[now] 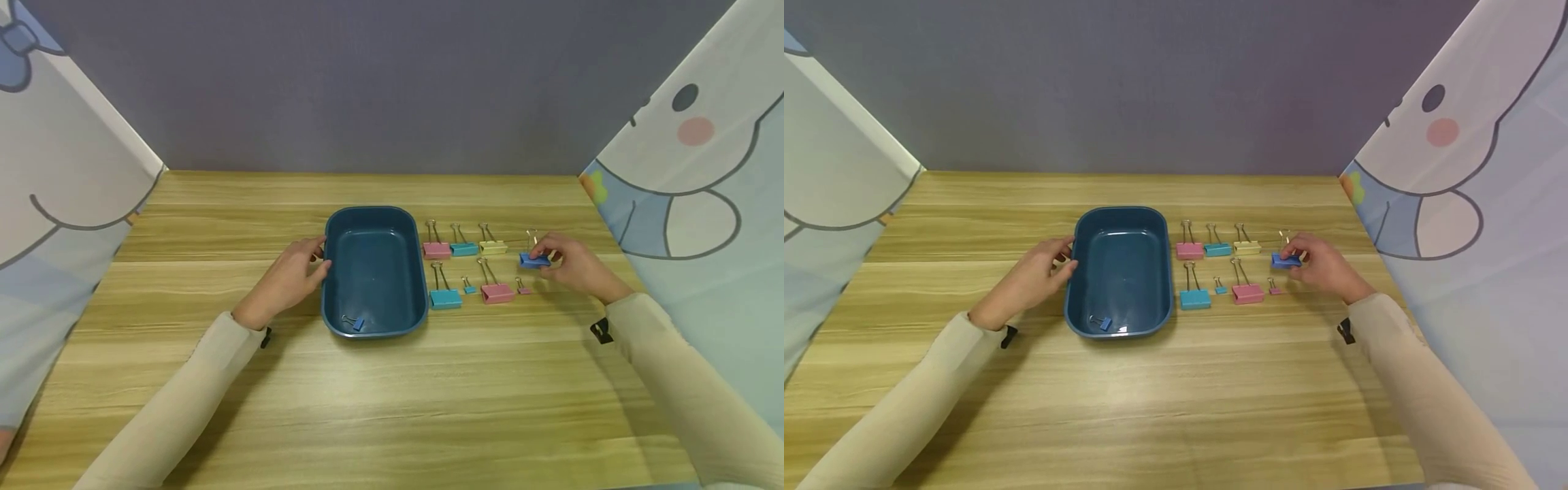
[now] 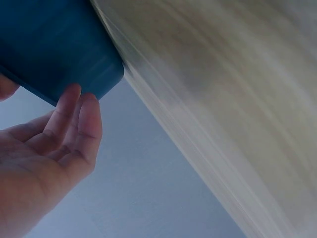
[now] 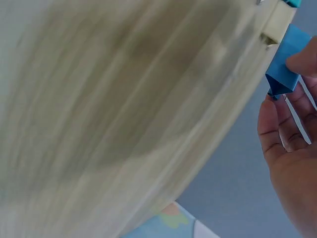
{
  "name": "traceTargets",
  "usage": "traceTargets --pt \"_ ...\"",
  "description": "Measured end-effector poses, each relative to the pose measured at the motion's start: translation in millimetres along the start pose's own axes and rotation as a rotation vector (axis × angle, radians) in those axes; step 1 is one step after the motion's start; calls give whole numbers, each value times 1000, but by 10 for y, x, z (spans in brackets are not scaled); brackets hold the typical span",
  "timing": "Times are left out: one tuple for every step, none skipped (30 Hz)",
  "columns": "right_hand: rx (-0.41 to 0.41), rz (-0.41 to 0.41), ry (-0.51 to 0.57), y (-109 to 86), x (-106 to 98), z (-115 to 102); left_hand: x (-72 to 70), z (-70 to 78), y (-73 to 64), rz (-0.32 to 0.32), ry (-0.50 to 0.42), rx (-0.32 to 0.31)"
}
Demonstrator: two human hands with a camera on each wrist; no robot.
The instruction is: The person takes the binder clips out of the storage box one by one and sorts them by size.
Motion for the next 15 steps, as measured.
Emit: traceTargets --pt "13 -1 6 4 -3 30 -2 0 -1 0 0 -1" --pt "25 -5 13 7 -4 58 -3 1 -1 0 0 -2" --pt "37 -10 21 11 -4 82 -5 2 -1 1 0 -4" --pt "48 -19 30 14 -3 105 -6 3 0 2 1 -3" --pt "59 -24 36 17 -2 126 -7 5 0 2 1 -3" --pt "74 -29 46 21 2 143 -7 6 2 3 0 -1" --pt "85 -34 55 25 7 158 -7 7 4 3 0 -1" --pt "89 -43 61 28 10 170 -6 7 5 3 0 -1" --pt "93 -52 64 31 13 180 -5 7 7 3 -2 -1" --pt "95 -58 69 34 15 190 -3 7 7 3 -2 0" --pt "103 -61 76 38 20 198 -1 6 9 3 -2 -1" --pt "112 -65 78 43 24 203 0 4 10 3 -1 -1" --pt "119 -68 77 48 27 210 2 4 10 3 -1 -2" --pt "129 -71 77 53 29 217 4 3 10 4 0 -3" --pt "142 -74 75 58 32 226 5 3 9 4 0 -3"
Point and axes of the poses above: each hand's wrist, its own y-axis towards the middle knuckle, its own x-axis out of the palm, z = x × y, the point moved 2 cm from there along y, towards the middle knuckle, and after that the axes turned 15 degrees about y, right-handed, at the moved point
